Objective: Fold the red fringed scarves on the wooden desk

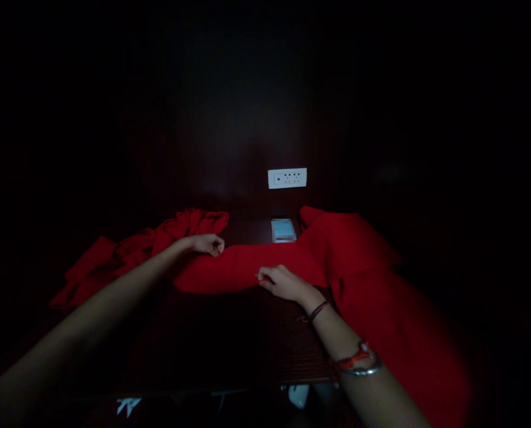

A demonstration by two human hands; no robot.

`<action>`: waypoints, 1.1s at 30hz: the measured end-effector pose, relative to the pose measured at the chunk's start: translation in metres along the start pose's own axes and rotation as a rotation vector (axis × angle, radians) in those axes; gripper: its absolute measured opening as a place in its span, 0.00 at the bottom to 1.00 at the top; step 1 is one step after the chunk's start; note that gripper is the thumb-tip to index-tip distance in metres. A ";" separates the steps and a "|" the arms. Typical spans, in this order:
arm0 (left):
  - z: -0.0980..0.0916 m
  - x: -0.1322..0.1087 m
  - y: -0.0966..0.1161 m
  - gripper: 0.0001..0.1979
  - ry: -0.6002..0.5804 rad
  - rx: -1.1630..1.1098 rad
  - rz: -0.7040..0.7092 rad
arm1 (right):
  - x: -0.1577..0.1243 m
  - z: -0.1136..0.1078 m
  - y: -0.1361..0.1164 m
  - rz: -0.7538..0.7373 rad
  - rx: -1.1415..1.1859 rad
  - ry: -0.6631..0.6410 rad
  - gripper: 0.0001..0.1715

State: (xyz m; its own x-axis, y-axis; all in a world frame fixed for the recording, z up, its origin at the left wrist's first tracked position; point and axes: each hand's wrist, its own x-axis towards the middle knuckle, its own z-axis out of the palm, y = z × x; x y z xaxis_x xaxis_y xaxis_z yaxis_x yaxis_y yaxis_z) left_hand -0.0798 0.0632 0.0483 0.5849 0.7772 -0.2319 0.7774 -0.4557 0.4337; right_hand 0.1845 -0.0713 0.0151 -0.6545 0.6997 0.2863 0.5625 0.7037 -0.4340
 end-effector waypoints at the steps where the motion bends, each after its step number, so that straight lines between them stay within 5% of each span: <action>1: 0.002 0.003 -0.001 0.06 0.023 0.046 0.004 | 0.000 0.000 0.000 -0.002 0.002 -0.001 0.06; 8: 0.009 0.011 -0.011 0.07 0.101 0.188 -0.046 | 0.000 -0.001 -0.001 -0.018 0.002 -0.012 0.06; 19: -0.013 0.010 -0.022 0.09 0.289 0.301 -0.178 | -0.001 -0.001 -0.001 0.005 -0.007 -0.029 0.05; 29: -0.003 0.006 -0.008 0.07 0.165 0.009 -0.139 | 0.000 0.001 -0.005 -0.026 -0.192 0.019 0.04; 33: -0.003 -0.003 -0.001 0.06 0.181 -0.130 -0.093 | 0.007 0.009 -0.021 -0.120 -0.329 0.107 0.13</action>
State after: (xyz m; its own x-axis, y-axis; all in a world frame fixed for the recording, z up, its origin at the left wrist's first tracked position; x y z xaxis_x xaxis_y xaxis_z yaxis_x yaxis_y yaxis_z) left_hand -0.0832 0.0629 0.0513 0.4526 0.8834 -0.1216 0.7825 -0.3282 0.5291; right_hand 0.1636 -0.0827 0.0185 -0.6791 0.6062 0.4139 0.6284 0.7716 -0.0989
